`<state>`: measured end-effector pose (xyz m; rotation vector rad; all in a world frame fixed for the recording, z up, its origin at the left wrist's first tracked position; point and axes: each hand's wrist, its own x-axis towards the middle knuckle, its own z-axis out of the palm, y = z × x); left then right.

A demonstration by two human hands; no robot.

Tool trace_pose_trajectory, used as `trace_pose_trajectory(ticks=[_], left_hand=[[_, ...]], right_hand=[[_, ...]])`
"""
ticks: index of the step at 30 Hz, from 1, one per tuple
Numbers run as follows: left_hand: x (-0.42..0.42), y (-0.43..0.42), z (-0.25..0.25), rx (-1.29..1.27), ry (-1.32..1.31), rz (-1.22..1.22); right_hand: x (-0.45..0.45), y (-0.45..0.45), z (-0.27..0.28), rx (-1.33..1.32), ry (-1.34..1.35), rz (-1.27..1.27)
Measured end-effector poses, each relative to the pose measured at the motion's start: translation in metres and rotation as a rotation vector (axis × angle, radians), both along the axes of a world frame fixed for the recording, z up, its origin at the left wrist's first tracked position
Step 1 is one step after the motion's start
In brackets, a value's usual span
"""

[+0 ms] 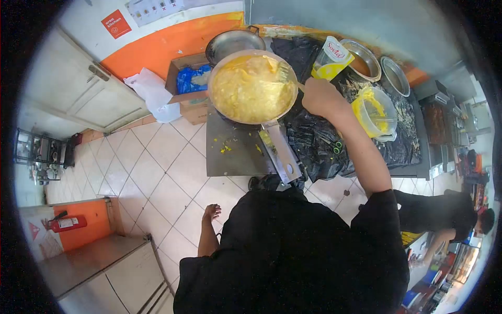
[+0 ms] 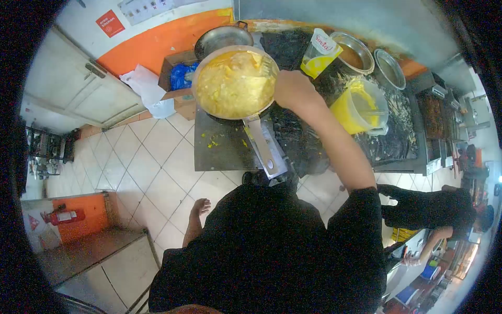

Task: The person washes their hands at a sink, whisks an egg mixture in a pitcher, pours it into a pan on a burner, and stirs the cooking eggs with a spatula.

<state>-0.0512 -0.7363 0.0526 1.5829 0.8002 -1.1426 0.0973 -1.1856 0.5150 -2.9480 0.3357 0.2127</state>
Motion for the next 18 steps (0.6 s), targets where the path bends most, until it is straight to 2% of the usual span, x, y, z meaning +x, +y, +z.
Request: trace_pose_trajectory(ticks=[8,10,12,15,18], left_hand=[[0.017,-0.010,0.013,-0.035,-0.010,-0.016],[0.022,-0.012,0.017,-0.018,-0.039,0.007],[0.025,-0.013,0.019,-0.030,-0.052,0.021],[0.022,-0.010,0.014,-0.001,-0.046,0.044],[0.012,-0.001,0.009,0.011,-0.032,0.039]], right_hand=[[0.024,0.027,-0.034,-0.020,0.036,-0.014],[0.033,0.034,-0.045,-0.008,-0.013,0.053],[0.041,0.045,-0.052,0.032,-0.091,0.010],[0.046,0.054,-0.058,-0.021,-0.123,0.056],[0.049,0.059,-0.064,-0.031,-0.188,0.203]])
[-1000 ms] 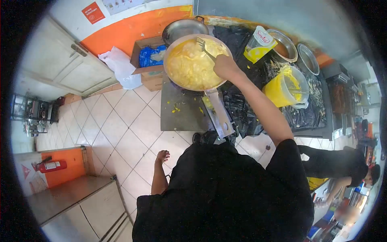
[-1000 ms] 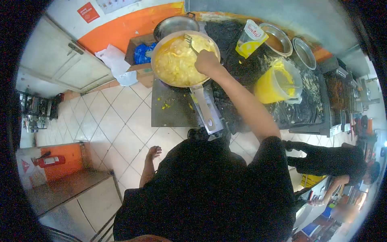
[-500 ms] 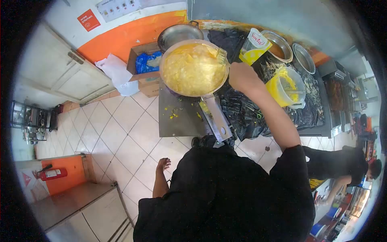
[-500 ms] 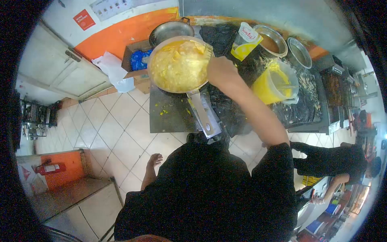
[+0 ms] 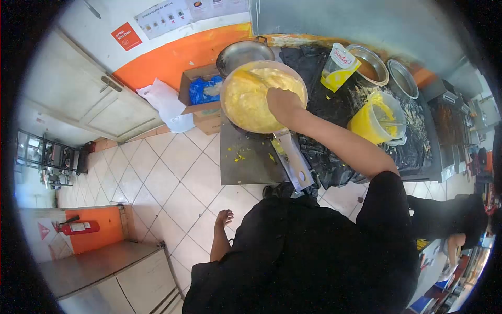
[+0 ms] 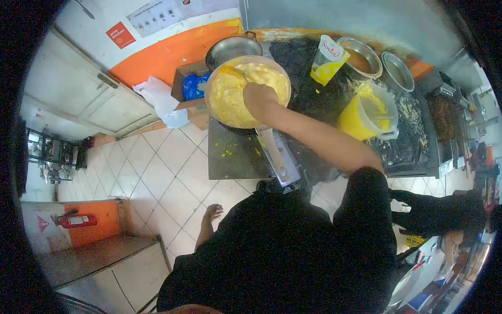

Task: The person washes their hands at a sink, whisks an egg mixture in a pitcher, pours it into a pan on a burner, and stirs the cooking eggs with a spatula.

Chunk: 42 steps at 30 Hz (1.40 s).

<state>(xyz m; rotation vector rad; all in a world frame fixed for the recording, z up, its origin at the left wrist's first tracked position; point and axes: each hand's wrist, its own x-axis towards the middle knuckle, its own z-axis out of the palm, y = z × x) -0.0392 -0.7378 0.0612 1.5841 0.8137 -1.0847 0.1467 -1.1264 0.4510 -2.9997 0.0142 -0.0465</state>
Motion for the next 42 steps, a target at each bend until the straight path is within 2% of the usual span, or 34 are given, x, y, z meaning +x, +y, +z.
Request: trace_pose_trajectory(ticks=[2,7,11,16,20,23,30,33,35,38,42], left_hand=[[-0.006,0.006,-0.005,-0.006,0.018,0.025],[-0.013,0.016,-0.015,-0.023,0.081,0.032],[-0.011,0.010,-0.007,-0.024,0.077,0.038],[-0.005,-0.002,0.005,-0.020,-0.049,0.011],[-0.006,-0.006,0.006,-0.016,-0.037,0.018],[-0.010,-0.008,0.004,0.021,0.035,0.008],[-0.017,-0.006,0.004,-0.017,0.038,0.060],[-0.016,-0.005,0.000,-0.035,0.023,0.062],[-0.015,-0.007,-0.004,-0.024,0.031,0.050],[-0.010,-0.008,-0.006,-0.043,0.048,0.036],[-0.002,-0.014,-0.003,-0.032,0.042,0.032]], right_hand=[[0.000,0.008,0.001,-0.001,0.078,0.061],[-0.019,0.011,0.000,-0.062,0.047,0.203],[-0.027,0.001,-0.004,-0.017,0.104,0.297],[-0.044,-0.020,0.024,0.030,0.112,0.275],[-0.064,-0.034,0.055,0.122,0.097,0.258],[-0.068,-0.036,0.058,0.197,0.150,0.250],[-0.048,-0.009,0.033,0.326,0.263,0.338],[-0.029,-0.001,0.008,0.389,0.266,0.237],[-0.020,0.002,0.001,0.462,0.096,0.256],[-0.010,0.007,0.000,0.520,0.091,0.118],[0.004,0.003,-0.017,0.404,-0.129,0.115]])
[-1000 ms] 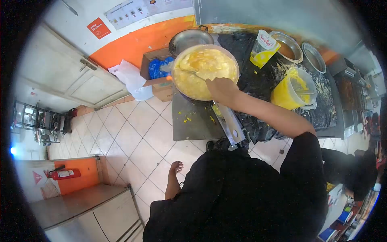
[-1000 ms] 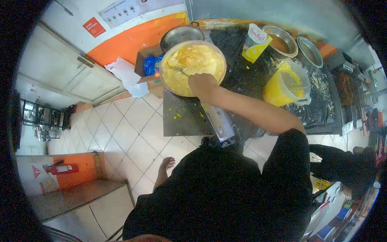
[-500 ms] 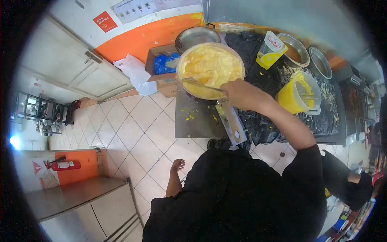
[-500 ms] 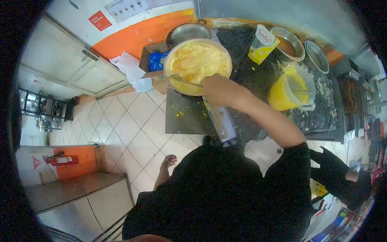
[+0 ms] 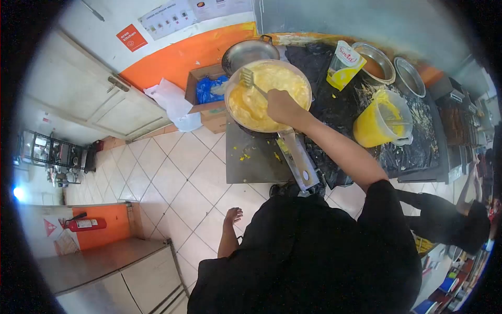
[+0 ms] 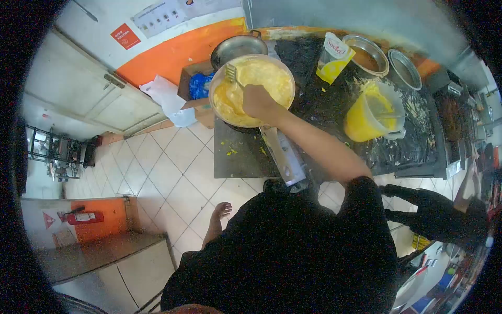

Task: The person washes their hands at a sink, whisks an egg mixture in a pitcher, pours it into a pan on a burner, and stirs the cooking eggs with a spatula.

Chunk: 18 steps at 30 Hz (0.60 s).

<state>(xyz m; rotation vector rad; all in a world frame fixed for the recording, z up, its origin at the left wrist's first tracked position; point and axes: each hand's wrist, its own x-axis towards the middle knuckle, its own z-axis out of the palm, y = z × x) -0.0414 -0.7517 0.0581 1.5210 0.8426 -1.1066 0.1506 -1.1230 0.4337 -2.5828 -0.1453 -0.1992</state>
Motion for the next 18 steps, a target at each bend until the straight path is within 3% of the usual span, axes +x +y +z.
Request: trace_pose_trajectory(ticks=[6,11,15,18], left_hand=[[0.007,-0.001,0.002,-0.029,-0.029,-0.006],[0.004,-0.003,0.006,-0.015,-0.020,-0.028],[0.003,-0.004,-0.002,0.005,0.014,-0.050],[0.005,0.002,-0.002,-0.032,0.046,-0.128]], right_hand=[[0.009,-0.012,-0.017,-0.050,-0.033,-0.095],[-0.001,-0.018,0.001,-0.052,0.124,-0.230],[0.000,-0.039,-0.007,-0.199,0.078,-0.145],[-0.011,-0.052,0.021,-0.222,0.070,-0.148]])
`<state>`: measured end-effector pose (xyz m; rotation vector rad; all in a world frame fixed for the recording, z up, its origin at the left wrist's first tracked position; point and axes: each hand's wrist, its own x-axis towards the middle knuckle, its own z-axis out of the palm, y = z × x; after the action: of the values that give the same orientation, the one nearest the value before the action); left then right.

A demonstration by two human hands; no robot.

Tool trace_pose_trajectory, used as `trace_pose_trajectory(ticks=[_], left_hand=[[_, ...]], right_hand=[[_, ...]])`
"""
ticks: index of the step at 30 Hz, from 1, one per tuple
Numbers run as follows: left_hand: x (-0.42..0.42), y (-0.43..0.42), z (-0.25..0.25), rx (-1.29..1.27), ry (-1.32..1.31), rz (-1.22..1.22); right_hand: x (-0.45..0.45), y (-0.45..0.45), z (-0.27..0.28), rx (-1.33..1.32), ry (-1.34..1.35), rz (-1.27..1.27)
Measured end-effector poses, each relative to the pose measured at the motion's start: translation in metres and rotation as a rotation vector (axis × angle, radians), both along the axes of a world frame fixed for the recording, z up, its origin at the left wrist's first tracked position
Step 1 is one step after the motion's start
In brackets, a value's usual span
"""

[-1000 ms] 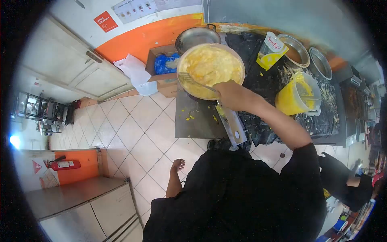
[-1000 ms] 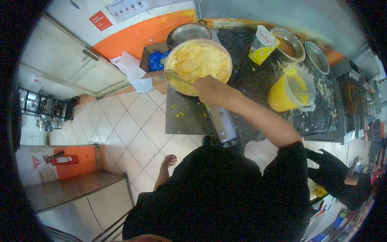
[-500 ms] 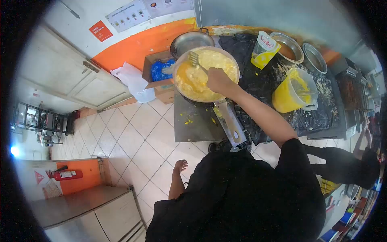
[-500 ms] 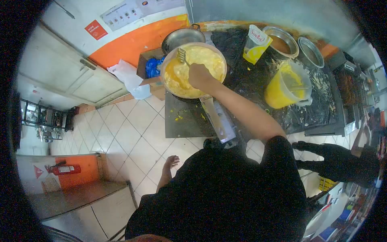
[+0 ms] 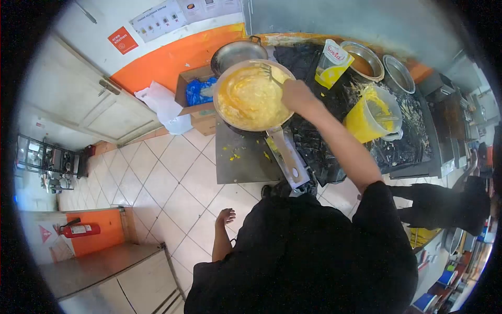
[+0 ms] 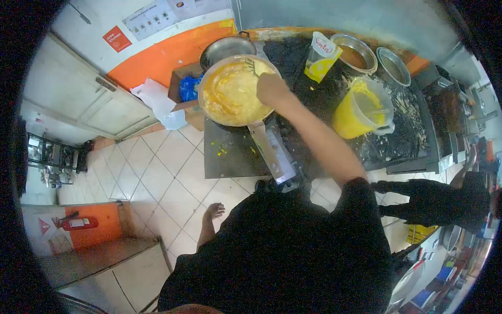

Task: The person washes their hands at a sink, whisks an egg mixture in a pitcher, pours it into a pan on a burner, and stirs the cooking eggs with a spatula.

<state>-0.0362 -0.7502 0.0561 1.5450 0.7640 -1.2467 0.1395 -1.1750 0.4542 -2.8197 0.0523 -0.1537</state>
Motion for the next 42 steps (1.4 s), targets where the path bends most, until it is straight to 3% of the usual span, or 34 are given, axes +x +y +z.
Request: trace_pose_trajectory(ticks=[2,6,12,14,16,20,22,27,34,37,42], left_hand=[[0.018,-0.009,0.028,-0.030,0.108,-0.209],[0.047,-0.059,0.151,-0.328,-0.221,-0.353],[0.069,-0.161,0.249,-0.567,-0.508,-0.642],[0.065,-0.194,0.249,-0.644,-0.555,-0.684],[0.057,-0.222,0.236,-0.799,-0.560,-0.566],[0.043,-0.250,0.255,-0.728,-0.361,-0.318],[0.044,-0.254,0.243,-0.867,-0.281,-0.173],[0.044,-0.256,0.254,-0.927,-0.260,-0.107],[0.046,-0.254,0.254,-0.947,-0.263,-0.109],[0.044,-0.256,0.249,-0.950,-0.229,-0.050],[0.044,-0.256,0.254,-0.931,-0.253,-0.062]], right_hand=[[-0.011,-0.011,0.037,-0.073,0.135,-0.057],[-0.039,-0.028,0.098,-0.189,0.278,0.074],[-0.069,-0.006,0.152,-0.396,0.472,0.154],[-0.067,0.003,0.156,-0.454,0.466,0.193],[-0.062,0.011,0.158,-0.505,0.461,0.233],[-0.046,0.020,0.158,-0.602,0.464,0.395],[-0.044,0.020,0.157,-0.654,0.473,0.425],[-0.038,0.015,0.138,-0.682,0.364,0.425],[-0.017,0.004,0.102,-0.703,0.351,0.148],[-0.007,-0.021,0.084,-0.635,0.355,0.196],[0.008,-0.054,0.033,-0.223,0.222,0.189]])
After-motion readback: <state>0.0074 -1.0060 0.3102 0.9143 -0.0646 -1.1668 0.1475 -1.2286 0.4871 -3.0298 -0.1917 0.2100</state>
